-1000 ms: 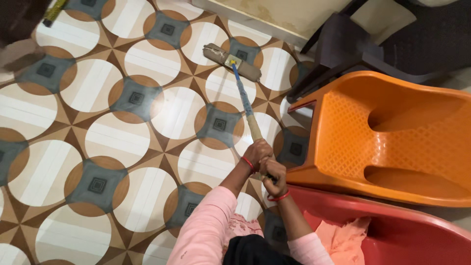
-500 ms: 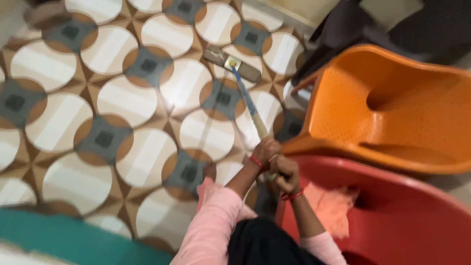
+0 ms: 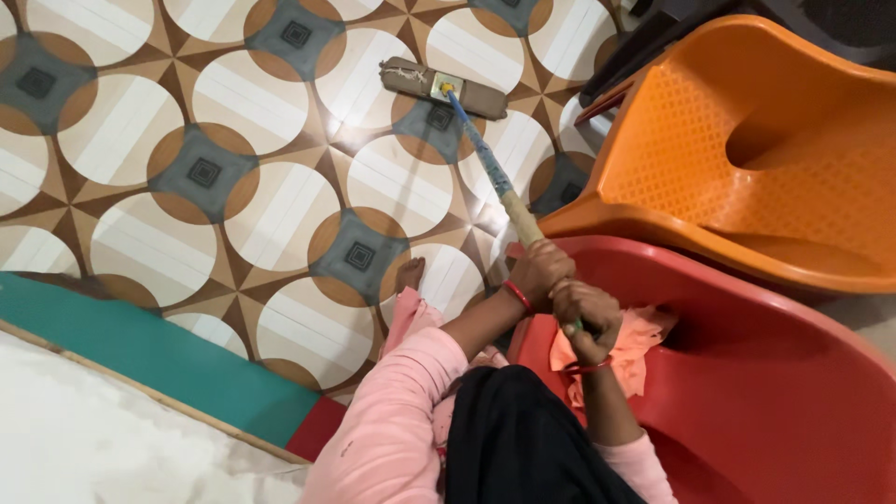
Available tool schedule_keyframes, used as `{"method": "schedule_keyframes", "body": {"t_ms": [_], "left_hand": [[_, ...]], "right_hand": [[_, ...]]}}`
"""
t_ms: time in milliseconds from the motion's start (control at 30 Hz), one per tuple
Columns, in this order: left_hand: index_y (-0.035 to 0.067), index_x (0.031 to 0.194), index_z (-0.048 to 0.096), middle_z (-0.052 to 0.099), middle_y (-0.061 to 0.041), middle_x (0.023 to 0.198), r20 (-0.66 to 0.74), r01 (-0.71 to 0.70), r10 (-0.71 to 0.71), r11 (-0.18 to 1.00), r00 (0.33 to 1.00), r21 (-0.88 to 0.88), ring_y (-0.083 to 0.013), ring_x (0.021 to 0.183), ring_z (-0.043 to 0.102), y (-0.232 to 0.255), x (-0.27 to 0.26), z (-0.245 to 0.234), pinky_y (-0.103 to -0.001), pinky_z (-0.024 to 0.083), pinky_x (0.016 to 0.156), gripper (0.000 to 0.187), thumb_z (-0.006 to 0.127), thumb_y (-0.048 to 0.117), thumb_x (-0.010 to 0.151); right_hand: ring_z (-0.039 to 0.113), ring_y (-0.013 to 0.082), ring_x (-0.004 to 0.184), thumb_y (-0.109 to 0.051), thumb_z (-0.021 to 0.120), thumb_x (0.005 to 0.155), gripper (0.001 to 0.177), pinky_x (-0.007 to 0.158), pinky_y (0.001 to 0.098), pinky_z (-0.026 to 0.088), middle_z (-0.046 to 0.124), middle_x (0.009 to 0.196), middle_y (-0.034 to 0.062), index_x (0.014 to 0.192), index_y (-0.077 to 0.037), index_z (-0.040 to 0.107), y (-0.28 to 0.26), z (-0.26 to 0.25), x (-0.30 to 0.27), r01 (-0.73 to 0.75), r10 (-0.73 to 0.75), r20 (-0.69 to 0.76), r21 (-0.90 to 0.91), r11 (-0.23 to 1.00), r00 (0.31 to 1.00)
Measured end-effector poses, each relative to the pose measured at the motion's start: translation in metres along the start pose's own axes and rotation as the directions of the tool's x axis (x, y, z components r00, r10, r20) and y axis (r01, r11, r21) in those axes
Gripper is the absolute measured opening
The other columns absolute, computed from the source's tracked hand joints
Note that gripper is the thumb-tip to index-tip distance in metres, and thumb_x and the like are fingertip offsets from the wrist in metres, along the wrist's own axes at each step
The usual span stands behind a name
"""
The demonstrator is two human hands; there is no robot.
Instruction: The person mops a patterned tiled floor using a flat mop with a long handle. They move the mop back and forth across the floor, working around a mattress and stacked plastic chairs.
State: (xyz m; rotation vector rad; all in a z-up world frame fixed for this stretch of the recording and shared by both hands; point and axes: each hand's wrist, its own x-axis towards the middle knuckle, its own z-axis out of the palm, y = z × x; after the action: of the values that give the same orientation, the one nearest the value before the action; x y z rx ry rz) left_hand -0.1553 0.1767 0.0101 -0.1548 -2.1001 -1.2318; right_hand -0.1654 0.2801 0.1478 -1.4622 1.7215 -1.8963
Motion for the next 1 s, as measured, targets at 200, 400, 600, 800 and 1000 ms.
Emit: {"method": "schedule_keyframes", "body": {"t_ms": [200, 400, 600, 800, 1000], "left_hand": [[0.013, 0.073, 0.058, 0.059, -0.007, 0.073, 0.005, -0.033, 0.033, 0.999, 0.999, 0.022, -0.0297, 0.080, 0.060, -0.032, 0.018, 0.015, -0.045, 0.047, 0.088, 0.017, 0.066, 0.027, 0.079], [0.012, 0.074, 0.058, 0.058, -0.008, 0.075, -0.032, -0.081, 0.083, 0.996, 0.996, 0.044, -0.0305, 0.081, 0.060, -0.107, 0.069, 0.003, -0.044, 0.048, 0.090, 0.017, 0.066, 0.026, 0.076], [0.012, 0.072, 0.057, 0.057, -0.009, 0.075, -0.023, -0.006, 0.008, 0.997, 1.000, 0.080, -0.0314, 0.082, 0.060, -0.206, 0.134, -0.014, -0.044, 0.049, 0.091, 0.015, 0.067, 0.023, 0.077], [0.014, 0.072, 0.058, 0.060, -0.006, 0.076, 0.044, -0.015, 0.009, 0.992, 0.999, 0.129, -0.0291, 0.086, 0.061, -0.302, 0.182, -0.040, -0.042, 0.049, 0.095, 0.010, 0.068, 0.017, 0.074], [0.011, 0.070, 0.058, 0.061, -0.008, 0.075, 0.037, 0.037, -0.040, 0.996, 0.999, 0.078, -0.0297, 0.085, 0.061, -0.303, 0.192, -0.054, -0.041, 0.049, 0.094, 0.014, 0.069, 0.017, 0.075]], "right_hand": [[0.054, 0.0244, 0.057, -0.033, 0.065, 0.086, 0.040, 0.070, 0.0425, 0.053, 0.053, 0.062, 0.0087, 0.063, -0.005, 0.047, 0.035, -0.008, 0.012, 0.048, -0.046, -0.078, 0.025, 0.999, 0.996], [0.058, 0.0256, 0.061, -0.036, 0.061, 0.088, 0.041, 0.077, 0.0438, 0.055, 0.055, 0.064, 0.0086, 0.065, -0.005, 0.048, 0.108, -0.024, 0.065, 0.030, -0.030, -0.011, -0.030, 0.999, 0.999], [0.060, 0.0262, 0.064, -0.030, 0.058, 0.085, 0.033, 0.080, 0.0452, 0.055, 0.057, 0.065, 0.0100, 0.065, -0.004, 0.051, 0.195, -0.029, 0.151, -0.034, 0.035, 0.026, -0.050, 0.998, 0.999], [0.060, 0.0265, 0.068, -0.021, 0.057, 0.077, 0.023, 0.084, 0.0447, 0.054, 0.058, 0.069, 0.0119, 0.068, -0.001, 0.052, 0.264, -0.021, 0.229, -0.015, 0.021, 0.107, -0.054, 0.998, 0.994], [0.059, 0.0269, 0.066, -0.014, 0.055, 0.067, 0.014, 0.084, 0.0442, 0.054, 0.057, 0.068, 0.0116, 0.066, -0.001, 0.051, 0.264, -0.019, 0.244, -0.033, 0.036, 0.128, -0.028, 0.999, 0.991]]}}
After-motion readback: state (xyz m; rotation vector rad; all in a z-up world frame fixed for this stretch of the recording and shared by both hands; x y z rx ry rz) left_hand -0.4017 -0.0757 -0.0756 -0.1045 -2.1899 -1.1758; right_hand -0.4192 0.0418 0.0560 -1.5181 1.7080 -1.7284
